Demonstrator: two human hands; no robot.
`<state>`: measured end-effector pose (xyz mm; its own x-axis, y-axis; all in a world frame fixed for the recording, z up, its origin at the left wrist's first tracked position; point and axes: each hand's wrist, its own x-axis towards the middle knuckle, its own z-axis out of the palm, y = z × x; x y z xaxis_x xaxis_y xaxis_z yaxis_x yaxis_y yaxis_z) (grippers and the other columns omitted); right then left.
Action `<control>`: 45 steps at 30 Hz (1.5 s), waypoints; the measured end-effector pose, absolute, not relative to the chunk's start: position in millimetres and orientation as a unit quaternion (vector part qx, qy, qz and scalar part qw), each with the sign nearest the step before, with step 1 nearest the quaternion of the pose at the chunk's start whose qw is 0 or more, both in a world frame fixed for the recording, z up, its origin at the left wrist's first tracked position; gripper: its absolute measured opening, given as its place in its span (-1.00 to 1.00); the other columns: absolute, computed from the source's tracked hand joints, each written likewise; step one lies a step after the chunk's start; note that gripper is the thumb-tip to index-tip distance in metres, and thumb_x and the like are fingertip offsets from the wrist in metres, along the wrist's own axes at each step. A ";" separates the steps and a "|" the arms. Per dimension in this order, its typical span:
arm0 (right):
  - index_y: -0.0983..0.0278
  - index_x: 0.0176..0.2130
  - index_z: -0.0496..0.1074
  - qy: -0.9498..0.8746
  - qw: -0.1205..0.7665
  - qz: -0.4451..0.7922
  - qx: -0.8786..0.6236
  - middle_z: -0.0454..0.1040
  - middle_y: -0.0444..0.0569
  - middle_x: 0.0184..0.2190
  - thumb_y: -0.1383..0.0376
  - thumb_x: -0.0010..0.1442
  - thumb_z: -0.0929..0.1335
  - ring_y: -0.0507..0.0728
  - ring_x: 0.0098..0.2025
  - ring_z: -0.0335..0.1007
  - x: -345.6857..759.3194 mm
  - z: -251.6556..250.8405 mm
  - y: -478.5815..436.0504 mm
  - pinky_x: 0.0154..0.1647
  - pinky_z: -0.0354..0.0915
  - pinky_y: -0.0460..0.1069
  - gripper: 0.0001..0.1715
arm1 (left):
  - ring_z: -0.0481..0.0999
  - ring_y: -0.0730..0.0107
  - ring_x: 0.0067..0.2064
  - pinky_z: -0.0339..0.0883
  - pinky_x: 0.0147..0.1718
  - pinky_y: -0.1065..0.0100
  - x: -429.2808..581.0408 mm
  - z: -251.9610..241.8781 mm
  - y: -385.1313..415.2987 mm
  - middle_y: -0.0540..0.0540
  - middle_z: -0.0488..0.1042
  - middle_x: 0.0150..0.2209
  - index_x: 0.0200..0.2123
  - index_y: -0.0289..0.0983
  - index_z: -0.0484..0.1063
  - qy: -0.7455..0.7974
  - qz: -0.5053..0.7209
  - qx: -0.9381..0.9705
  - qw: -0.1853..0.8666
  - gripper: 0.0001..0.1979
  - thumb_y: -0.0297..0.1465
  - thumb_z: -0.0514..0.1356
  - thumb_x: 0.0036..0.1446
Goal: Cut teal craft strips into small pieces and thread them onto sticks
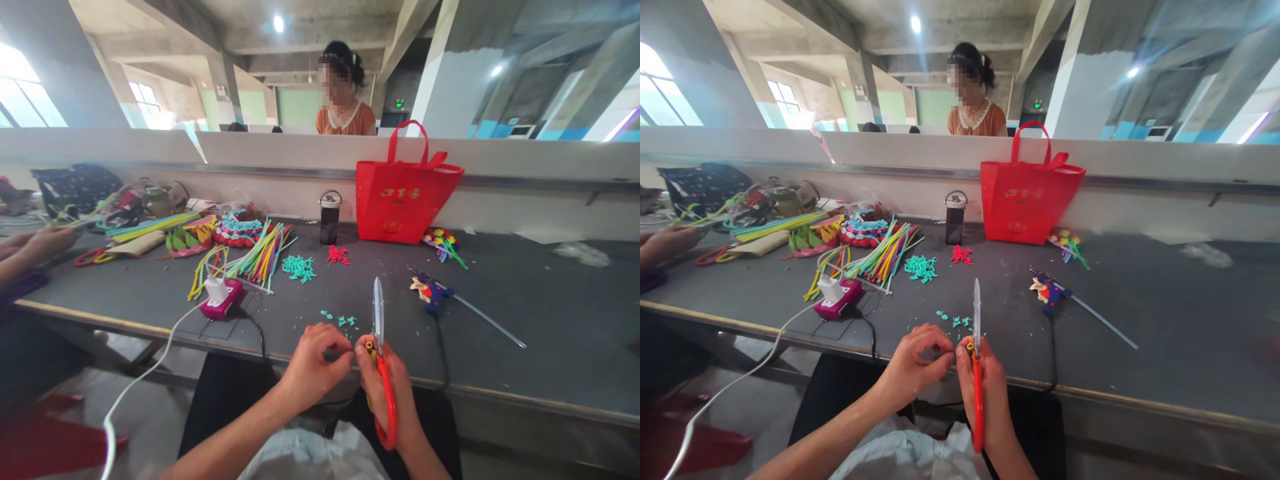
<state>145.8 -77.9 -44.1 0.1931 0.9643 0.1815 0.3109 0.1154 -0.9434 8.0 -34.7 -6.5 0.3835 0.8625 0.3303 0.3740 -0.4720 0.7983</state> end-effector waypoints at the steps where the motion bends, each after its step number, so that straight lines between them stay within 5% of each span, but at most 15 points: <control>1: 0.26 -0.33 0.34 -0.550 0.507 0.319 -0.583 0.27 -0.18 -0.60 0.01 0.26 0.20 -0.03 -0.64 0.10 145.4 -43.5 -77.9 -0.68 0.08 -0.15 -0.61 | 0.38 0.38 -0.39 0.19 -0.28 0.35 8.9 -6.8 -34.5 -0.02 0.45 -0.53 -0.57 -0.24 0.42 0.408 0.380 0.767 0.317 -0.89 -0.51 0.17 -0.06; 8: 0.28 -0.31 0.36 -0.572 0.503 0.282 -0.583 0.36 -0.14 -0.57 0.05 0.28 0.18 0.00 -0.59 0.24 144.4 -40.5 -77.8 -0.61 0.16 -0.14 -0.61 | 0.34 0.43 -0.44 0.17 -0.37 0.42 11.8 -12.8 -34.9 0.00 0.41 -0.56 -0.59 -0.28 0.40 0.436 0.371 0.726 0.380 -0.91 -0.52 0.16 -0.10; 13: 0.27 -0.26 0.36 -0.603 0.467 0.238 -0.601 0.47 -0.11 -0.51 0.10 0.25 0.22 0.06 -0.48 0.42 143.4 -46.6 -79.6 -0.45 0.29 -0.12 -0.69 | 0.24 0.52 -0.49 0.11 -0.47 0.47 5.2 -14.4 -31.7 0.04 0.34 -0.55 -0.50 -0.30 0.41 0.441 0.433 0.577 0.534 -0.88 -0.37 0.24 -0.03; 17: 0.23 -0.17 0.33 -0.626 0.403 0.205 -0.635 0.54 -0.10 -0.47 0.12 0.20 0.26 0.10 -0.48 0.51 137.1 -62.4 -87.5 -0.49 0.30 -0.10 -0.72 | 0.27 0.53 -0.43 0.15 -0.38 0.49 -1.1 -6.2 -31.3 0.03 0.37 -0.50 -0.47 -0.32 0.43 0.410 0.497 0.479 0.596 -0.85 -0.36 0.30 -0.05; 45: 0.26 -0.18 0.32 -0.660 0.345 0.096 -0.661 0.52 -0.10 -0.54 0.18 0.24 0.18 0.13 -0.55 0.50 113.8 -70.9 -94.0 -0.58 0.21 -0.09 -0.74 | 0.31 0.51 -0.42 0.19 -0.37 0.48 -1.4 -2.5 -45.5 0.03 0.38 -0.50 -0.54 -0.31 0.41 0.364 0.515 0.488 0.603 -0.90 -0.47 0.27 -0.04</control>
<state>113.8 -94.0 -70.9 0.1113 0.9381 0.3280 0.8051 0.1084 -0.5831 -1.4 -45.5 -2.5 0.2052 0.9766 0.0640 -0.2665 -0.0072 0.9638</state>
